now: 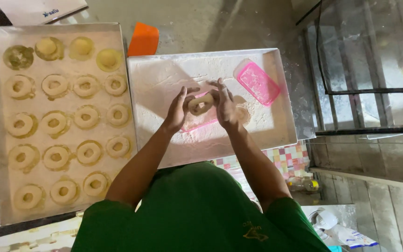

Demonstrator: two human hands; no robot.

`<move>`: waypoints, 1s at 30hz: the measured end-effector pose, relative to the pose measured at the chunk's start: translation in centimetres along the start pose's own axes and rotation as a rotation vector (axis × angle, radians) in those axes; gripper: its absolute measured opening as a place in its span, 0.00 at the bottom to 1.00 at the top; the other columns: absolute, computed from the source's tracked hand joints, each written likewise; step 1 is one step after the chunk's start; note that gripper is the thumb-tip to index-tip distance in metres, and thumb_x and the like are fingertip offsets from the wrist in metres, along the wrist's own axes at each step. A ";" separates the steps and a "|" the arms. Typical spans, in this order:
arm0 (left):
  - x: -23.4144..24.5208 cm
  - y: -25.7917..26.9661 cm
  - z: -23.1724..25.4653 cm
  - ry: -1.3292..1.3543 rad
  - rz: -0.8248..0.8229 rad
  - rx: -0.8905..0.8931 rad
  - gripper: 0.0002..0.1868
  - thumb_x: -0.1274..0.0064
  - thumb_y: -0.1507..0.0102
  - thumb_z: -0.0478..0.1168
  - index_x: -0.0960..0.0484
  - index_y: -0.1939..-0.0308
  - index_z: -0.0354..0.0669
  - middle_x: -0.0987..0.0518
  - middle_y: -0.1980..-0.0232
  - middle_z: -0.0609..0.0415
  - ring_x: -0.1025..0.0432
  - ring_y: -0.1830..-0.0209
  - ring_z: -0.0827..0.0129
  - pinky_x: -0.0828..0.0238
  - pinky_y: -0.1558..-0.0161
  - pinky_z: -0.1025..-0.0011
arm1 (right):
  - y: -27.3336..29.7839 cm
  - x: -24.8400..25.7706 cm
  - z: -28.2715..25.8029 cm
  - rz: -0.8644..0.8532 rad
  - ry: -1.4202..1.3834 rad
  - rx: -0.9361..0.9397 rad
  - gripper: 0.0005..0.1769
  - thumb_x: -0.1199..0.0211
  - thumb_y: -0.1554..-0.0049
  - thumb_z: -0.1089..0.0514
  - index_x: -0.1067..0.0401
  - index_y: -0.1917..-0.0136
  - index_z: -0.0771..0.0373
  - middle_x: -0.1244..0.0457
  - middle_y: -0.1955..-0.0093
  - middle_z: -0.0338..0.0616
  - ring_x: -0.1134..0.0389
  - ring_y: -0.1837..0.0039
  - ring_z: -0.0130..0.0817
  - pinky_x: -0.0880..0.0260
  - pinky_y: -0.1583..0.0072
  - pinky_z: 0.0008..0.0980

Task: The person repeatedly picks small dough balls, rolls them into rings, and places them on a floured metal tray. The person also uses a pink container of flour to coat the dough pieces during shaping.

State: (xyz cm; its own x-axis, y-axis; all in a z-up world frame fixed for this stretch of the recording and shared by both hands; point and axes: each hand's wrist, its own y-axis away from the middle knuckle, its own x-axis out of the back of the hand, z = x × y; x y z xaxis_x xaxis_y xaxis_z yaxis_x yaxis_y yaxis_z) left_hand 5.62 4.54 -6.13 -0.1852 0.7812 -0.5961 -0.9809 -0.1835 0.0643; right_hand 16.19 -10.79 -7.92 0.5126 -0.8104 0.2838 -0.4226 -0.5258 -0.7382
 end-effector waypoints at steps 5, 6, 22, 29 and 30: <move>-1.9 -0.2 2.9 -0.066 -0.051 -0.070 0.33 0.63 0.27 0.61 0.34 0.29 0.38 0.28 0.64 0.54 0.28 0.65 0.72 0.32 0.60 0.76 | 0.4 1.0 -1.1 -0.060 0.210 0.058 0.42 0.50 0.30 0.70 0.63 0.13 0.44 0.43 0.30 0.59 0.34 0.53 0.32 0.23 0.54 0.23; -1.7 -0.2 2.6 -0.127 -0.097 -0.097 0.33 0.62 0.26 0.60 0.36 0.28 0.37 0.29 0.66 0.52 0.28 0.67 0.71 0.32 0.63 0.76 | 1.0 0.7 -1.3 -0.116 0.137 0.039 0.46 0.45 0.32 0.72 0.65 0.14 0.45 0.45 0.30 0.60 0.29 0.46 0.39 0.15 0.44 0.28; -3.5 1.9 3.5 0.170 -0.087 0.007 0.34 0.58 0.29 0.61 0.34 0.29 0.41 0.26 0.65 0.50 0.26 0.68 0.69 0.30 0.66 0.75 | -1.6 2.0 -4.0 0.103 0.848 0.248 0.40 0.36 0.33 0.65 0.56 0.18 0.68 0.33 0.51 0.42 0.31 0.53 0.29 0.23 0.45 0.26; -1.7 1.7 0.5 0.115 -0.092 -0.068 0.32 0.57 0.29 0.57 0.33 0.30 0.38 0.25 0.64 0.51 0.29 0.67 0.72 0.33 0.68 0.78 | -2.9 2.1 -4.0 -0.003 0.494 0.212 0.38 0.48 0.31 0.69 0.60 0.15 0.57 0.36 0.46 0.48 0.38 0.58 0.29 0.32 0.57 0.26; -1.9 2.1 0.6 0.171 -0.096 -0.028 0.33 0.58 0.29 0.59 0.33 0.29 0.39 0.25 0.63 0.51 0.28 0.66 0.72 0.33 0.66 0.77 | -2.6 2.8 -4.0 0.059 0.652 0.223 0.38 0.43 0.33 0.69 0.58 0.16 0.64 0.35 0.55 0.45 0.34 0.54 0.34 0.24 0.49 0.31</move>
State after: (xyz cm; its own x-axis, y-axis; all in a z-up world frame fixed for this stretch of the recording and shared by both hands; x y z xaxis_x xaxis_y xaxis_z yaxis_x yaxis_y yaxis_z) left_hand 3.89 3.07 -4.41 -0.0763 0.6833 -0.7261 -0.9911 -0.1315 -0.0197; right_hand 15.77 -12.72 -2.74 -0.0898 -0.8628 0.4975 -0.2361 -0.4668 -0.8523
